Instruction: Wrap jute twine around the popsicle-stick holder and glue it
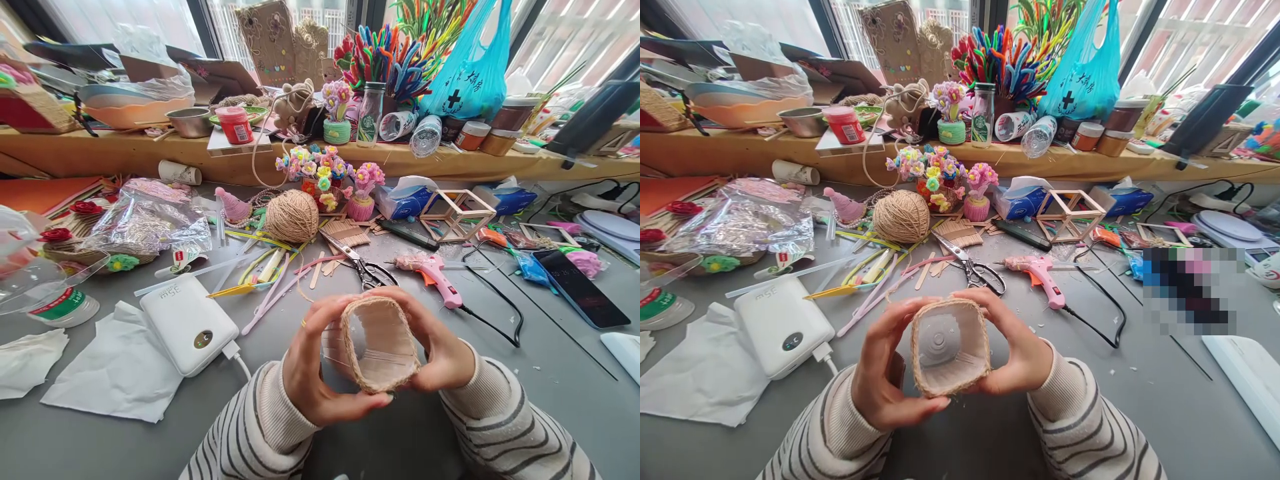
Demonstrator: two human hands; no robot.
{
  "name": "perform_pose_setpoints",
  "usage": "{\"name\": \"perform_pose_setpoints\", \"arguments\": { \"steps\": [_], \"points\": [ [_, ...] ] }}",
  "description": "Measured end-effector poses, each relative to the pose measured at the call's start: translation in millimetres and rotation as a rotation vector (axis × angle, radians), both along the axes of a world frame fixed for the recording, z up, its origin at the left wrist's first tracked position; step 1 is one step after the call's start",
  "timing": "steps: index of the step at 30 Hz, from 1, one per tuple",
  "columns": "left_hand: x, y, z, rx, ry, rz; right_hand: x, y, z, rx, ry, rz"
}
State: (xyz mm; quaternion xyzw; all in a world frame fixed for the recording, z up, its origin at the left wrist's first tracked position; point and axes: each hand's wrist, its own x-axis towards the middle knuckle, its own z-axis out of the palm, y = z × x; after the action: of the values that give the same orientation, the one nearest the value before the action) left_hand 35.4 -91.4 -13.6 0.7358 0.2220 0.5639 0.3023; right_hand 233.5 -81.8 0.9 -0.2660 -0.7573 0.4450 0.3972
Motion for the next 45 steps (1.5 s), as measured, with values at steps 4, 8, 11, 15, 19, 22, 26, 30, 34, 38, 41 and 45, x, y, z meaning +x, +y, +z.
{"name": "perform_pose_setpoints", "arguments": {
  "steps": [4,8,11,15,19,22,26,30,34,38,41,45],
  "points": [
    [1,-1,0.3,0.077,0.052,0.037,2,-1,5.4,0.078,-0.076,-0.015],
    [3,-2,-4.5,0.075,0.006,0.059,4,0,5.2,0.121,-0.113,-0.024],
    [4,-1,-6.2,0.108,-0.008,0.065,5,1,4.5,0.159,-0.120,-0.021],
    [4,1,-4.5,0.180,0.011,0.059,5,1,4.3,0.179,-0.135,-0.014],
    [1,2,-4.0,0.177,0.086,0.083,7,2,3.3,0.151,-0.178,-0.016],
    [0,2,-4.4,0.124,0.145,0.102,9,2,4.2,0.170,-0.189,-0.011],
    [0,3,-1.6,0.030,0.120,0.070,9,3,9.1,0.211,-0.226,-0.055],
    [2,3,3.2,-0.092,0.097,0.054,4,7,10.9,0.215,-0.212,-0.109],
    [3,4,7.4,-0.213,0.133,0.069,0,10,8.7,0.161,-0.163,-0.154],
    [3,8,13.4,-0.257,0.145,0.089,-1,10,9.4,0.069,-0.161,-0.183],
    [3,9,18.5,-0.296,0.164,0.168,-2,11,11.4,0.025,-0.170,-0.215],
    [3,7,21.1,-0.312,0.187,0.276,-4,13,13.6,-0.016,-0.189,-0.257]
  ]
}}
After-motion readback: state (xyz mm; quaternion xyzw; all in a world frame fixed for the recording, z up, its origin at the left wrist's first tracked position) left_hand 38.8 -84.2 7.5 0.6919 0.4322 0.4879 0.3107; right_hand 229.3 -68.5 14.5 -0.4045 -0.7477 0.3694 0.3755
